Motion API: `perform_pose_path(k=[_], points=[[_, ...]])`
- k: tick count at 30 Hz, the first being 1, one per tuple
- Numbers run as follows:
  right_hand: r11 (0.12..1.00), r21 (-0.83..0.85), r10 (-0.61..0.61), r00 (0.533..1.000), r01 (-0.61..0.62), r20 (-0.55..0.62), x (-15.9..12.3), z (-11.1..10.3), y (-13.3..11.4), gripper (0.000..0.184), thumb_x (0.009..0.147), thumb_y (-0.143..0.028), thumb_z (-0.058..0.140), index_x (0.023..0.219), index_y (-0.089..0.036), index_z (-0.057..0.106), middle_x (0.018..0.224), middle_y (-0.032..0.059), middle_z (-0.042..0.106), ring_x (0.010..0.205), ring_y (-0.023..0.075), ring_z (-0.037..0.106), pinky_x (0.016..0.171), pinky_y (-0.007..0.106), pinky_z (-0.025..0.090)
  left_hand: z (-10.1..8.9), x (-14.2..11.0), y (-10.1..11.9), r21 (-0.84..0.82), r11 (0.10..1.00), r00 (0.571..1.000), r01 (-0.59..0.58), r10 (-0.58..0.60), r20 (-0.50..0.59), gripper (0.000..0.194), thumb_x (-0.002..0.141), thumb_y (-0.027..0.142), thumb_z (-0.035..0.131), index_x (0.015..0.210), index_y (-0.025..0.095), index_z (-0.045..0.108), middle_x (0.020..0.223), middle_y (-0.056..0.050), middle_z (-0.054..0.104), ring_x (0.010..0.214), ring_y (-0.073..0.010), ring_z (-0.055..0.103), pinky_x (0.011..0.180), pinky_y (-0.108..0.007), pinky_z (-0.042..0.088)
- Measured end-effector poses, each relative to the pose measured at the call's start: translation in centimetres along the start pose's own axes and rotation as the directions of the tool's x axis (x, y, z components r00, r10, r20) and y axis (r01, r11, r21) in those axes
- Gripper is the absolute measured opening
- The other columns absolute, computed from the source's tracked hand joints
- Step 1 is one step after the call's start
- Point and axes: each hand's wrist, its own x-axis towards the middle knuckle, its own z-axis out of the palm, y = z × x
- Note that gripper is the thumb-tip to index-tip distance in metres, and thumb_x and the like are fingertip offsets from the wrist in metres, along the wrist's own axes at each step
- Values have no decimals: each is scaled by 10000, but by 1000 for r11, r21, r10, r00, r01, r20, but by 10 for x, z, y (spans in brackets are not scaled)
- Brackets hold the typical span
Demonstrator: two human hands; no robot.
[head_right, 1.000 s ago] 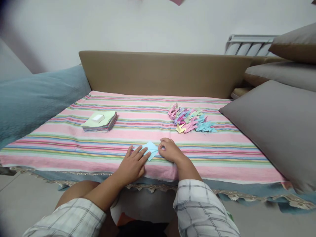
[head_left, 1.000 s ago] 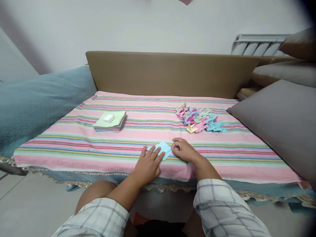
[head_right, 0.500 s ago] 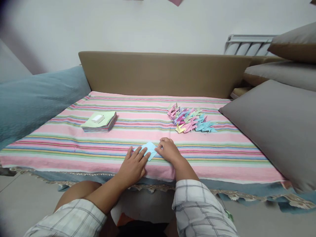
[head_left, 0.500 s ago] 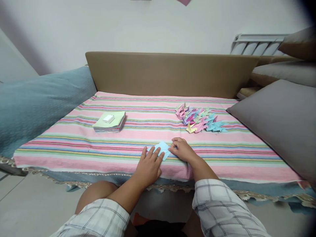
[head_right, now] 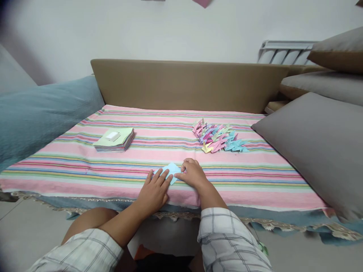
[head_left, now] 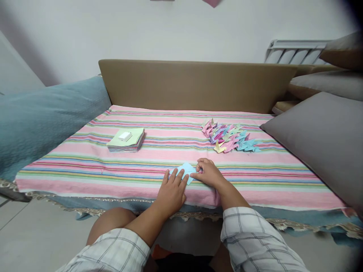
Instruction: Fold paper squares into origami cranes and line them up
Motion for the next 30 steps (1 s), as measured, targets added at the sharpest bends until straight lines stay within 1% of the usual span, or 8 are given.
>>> perform_pose_path(k=[7,11,17,21,24,26,27,30], points=[[1000,-23,14,999,-15,-39,0,3,-4,277,653,-423,726,678,-193,573,1110,82,533,1100,246,460,943,384,356,1,0,0,4,1000,1000,3,-3,3,630,783,327,526,1381,202,372,1451,-95,370,1337,-325,286,1101,-565,155],[1000,2,1,998,-1,-56,3,5,1,212,664,-341,719,686,-190,572,1083,76,544,1078,230,476,930,370,361,1,-1,0,-1,1000,1000,4,-4,-1,623,774,326,537,1368,204,393,1449,-96,372,1337,-323,288,1102,-560,161],[998,41,-53,998,54,-44,6,-1,7,125,674,-210,667,715,-194,550,937,43,586,966,202,527,887,346,384,1,-1,-1,-16,1000,1000,7,-7,4,607,783,322,525,1364,199,397,1447,-100,375,1334,-325,291,1097,-556,170],[998,61,-6,999,9,-40,5,-8,5,76,677,-136,588,704,-194,547,888,40,612,881,186,554,821,314,413,1,-1,-1,-9,1000,1000,5,-5,3,603,788,322,522,1366,205,394,1447,-95,376,1334,-321,293,1092,-546,186],[993,108,58,989,-44,-135,2,-11,2,136,702,-105,480,749,-204,560,890,27,637,828,171,573,779,307,439,2,-1,-1,-5,1000,1000,4,-4,5,613,783,317,531,1370,208,392,1447,-95,377,1333,-321,294,1089,-537,198],[986,165,32,975,4,-219,0,-10,-3,192,725,-105,433,806,-210,572,946,26,649,861,169,586,794,313,455,2,-1,-2,-11,1000,1000,3,-3,8,615,785,316,529,1373,208,387,1451,-95,369,1336,-320,287,1088,-533,202],[981,185,-13,970,60,-242,-2,-9,-7,209,737,-109,425,835,-212,579,974,28,652,893,171,589,811,316,459,3,-1,-2,-15,1000,1000,3,-3,9,613,788,317,524,1375,208,384,1454,-93,366,1338,-319,283,1088,-532,201],[962,157,-193,965,221,-178,-6,-3,-19,258,783,-114,417,917,-221,609,976,36,664,937,173,592,853,320,458,3,-2,-2,-23,1000,1000,4,-4,11,600,796,319,511,1373,215,383,1455,-86,365,1345,-316,274,1090,-527,199]])
